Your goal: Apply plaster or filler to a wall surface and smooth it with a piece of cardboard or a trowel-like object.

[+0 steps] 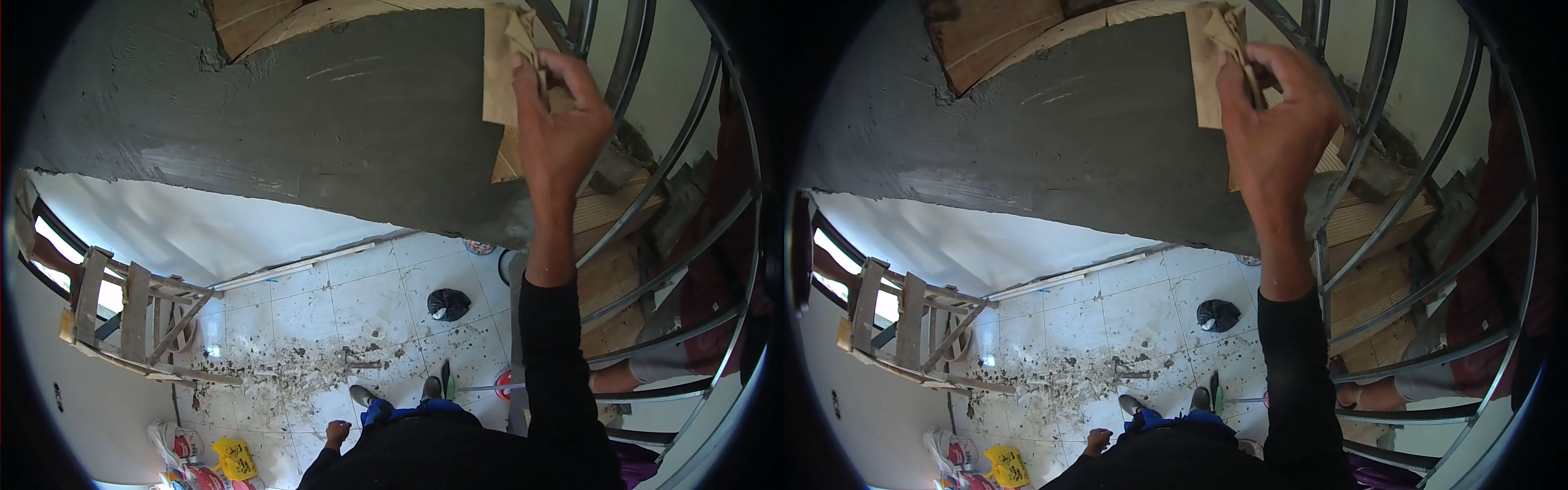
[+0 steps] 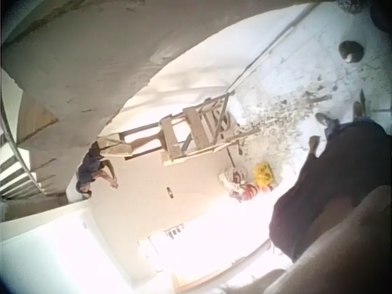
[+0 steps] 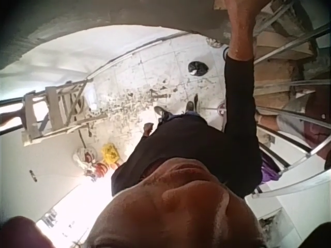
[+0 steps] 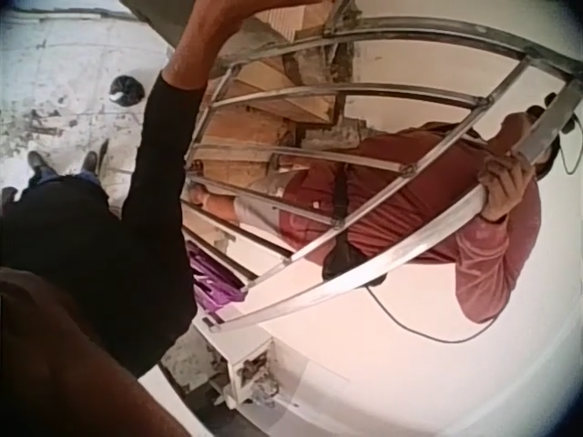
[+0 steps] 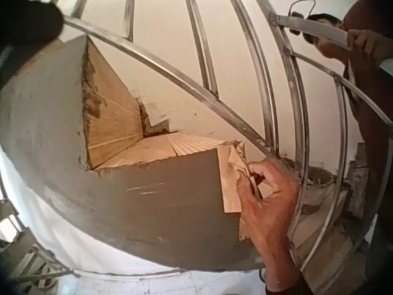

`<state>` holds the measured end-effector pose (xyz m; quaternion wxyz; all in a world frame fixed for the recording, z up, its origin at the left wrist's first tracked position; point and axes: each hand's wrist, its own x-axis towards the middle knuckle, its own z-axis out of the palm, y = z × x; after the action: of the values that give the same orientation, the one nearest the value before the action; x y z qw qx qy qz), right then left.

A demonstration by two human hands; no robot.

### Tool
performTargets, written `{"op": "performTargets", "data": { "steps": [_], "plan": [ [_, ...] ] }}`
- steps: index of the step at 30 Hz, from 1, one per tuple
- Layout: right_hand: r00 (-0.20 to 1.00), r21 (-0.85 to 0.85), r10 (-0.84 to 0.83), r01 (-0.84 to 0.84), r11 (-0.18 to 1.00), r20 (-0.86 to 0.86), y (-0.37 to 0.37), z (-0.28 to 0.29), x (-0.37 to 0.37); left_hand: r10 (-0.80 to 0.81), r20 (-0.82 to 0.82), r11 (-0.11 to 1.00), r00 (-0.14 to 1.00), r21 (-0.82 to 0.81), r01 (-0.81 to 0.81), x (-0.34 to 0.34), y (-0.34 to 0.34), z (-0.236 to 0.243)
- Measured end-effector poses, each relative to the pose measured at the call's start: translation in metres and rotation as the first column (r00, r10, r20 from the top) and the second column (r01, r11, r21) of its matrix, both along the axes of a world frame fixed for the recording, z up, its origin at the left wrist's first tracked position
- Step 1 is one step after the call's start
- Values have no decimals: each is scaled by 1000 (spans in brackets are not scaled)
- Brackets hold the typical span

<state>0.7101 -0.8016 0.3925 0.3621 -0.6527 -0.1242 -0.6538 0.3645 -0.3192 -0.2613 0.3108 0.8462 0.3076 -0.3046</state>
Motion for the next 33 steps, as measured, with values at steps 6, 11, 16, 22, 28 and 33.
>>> {"op": "performTargets", "data": {
  "steps": [6, 11, 16, 22, 28, 33],
  "plan": [
    [976, 30, -72, 80, 996, -204, 10, -91, -15, 135, -41, 989, 990, -59, -137, -7, -16, 18],
    [921, 98, -26, 70, 993, -388, 21, -169, -46, 155, 91, 984, 984, -106, -145, 21, -31, -7],
    [972, 101, -89, 114, 988, -218, 10, -102, -47, -152, 292, 985, 944, -30, 168, 62, -41, -12],
    [997, -76, -68, 71, 995, 42, -1, -10, -13, -138, 342, 978, 929, -103, 183, 95, -50, -7],
    [980, -55, -46, 36, 998, -193, 16, -85, -10, -54, 237, 986, 970, -141, 89, 72, -51, 1],
    [879, 7, -10, 15, 1000, -476, 26, -231, -42, 37, 162, 987, 986, -162, -11, 36, -40, -3]
  ]
}}
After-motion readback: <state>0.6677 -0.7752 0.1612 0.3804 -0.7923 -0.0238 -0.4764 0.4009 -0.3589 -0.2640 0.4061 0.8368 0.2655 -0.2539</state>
